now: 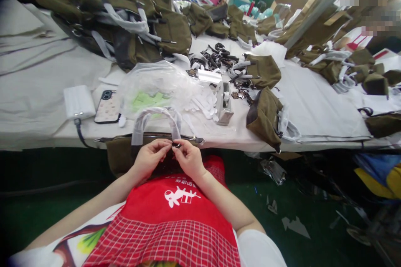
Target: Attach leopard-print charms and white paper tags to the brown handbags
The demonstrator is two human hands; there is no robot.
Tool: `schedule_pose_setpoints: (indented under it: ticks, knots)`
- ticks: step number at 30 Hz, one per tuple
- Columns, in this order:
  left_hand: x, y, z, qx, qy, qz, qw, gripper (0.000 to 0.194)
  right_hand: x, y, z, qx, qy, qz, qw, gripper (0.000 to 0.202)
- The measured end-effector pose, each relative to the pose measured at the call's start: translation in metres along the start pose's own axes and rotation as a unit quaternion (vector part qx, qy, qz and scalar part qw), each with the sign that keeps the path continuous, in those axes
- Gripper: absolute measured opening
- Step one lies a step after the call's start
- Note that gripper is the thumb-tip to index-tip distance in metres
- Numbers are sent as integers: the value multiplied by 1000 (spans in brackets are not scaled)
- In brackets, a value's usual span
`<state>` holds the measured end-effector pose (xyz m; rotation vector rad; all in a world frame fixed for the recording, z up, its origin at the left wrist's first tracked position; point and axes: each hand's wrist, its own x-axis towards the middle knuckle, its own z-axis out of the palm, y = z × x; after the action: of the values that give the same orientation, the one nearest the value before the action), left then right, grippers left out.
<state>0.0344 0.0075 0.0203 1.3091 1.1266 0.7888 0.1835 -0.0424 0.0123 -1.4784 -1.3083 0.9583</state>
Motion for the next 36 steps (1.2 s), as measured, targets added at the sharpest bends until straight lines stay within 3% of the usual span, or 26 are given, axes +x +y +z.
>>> schedule_pose_setpoints:
  ticks: [3, 5, 8, 11, 14, 27, 32, 36]
  knots:
    - [3, -3, -3, -55, 32, -66, 996, 35, 2, 1, -2, -80, 27, 6, 996, 31]
    - [6, -5, -9, -24, 35, -79, 996, 34, 4, 2, -3, -130, 25, 4, 991, 27]
    - [10, -6, -17, 142, 7, -44, 989, 26, 5, 3, -2, -162, 11, 0, 987, 26]
    - [15, -5, -21, 303, -58, 4, 951, 22, 5, 4, 0, -173, 7, -4, 985, 25]
    - [20, -2, -16, 357, -94, 3, 929, 28, 7, 6, 0, -183, 11, -8, 983, 25]
    - [24, 4, -9, 384, -96, -17, 918, 25, 12, 10, -3, -212, 5, -17, 977, 20]
    - [28, -6, -4, 322, -98, -12, 942, 26, 14, 5, -7, -235, 8, -11, 972, 21]
    - [24, -19, -3, 144, -73, -12, 987, 27, 19, -2, -9, -280, -8, 0, 960, 21]
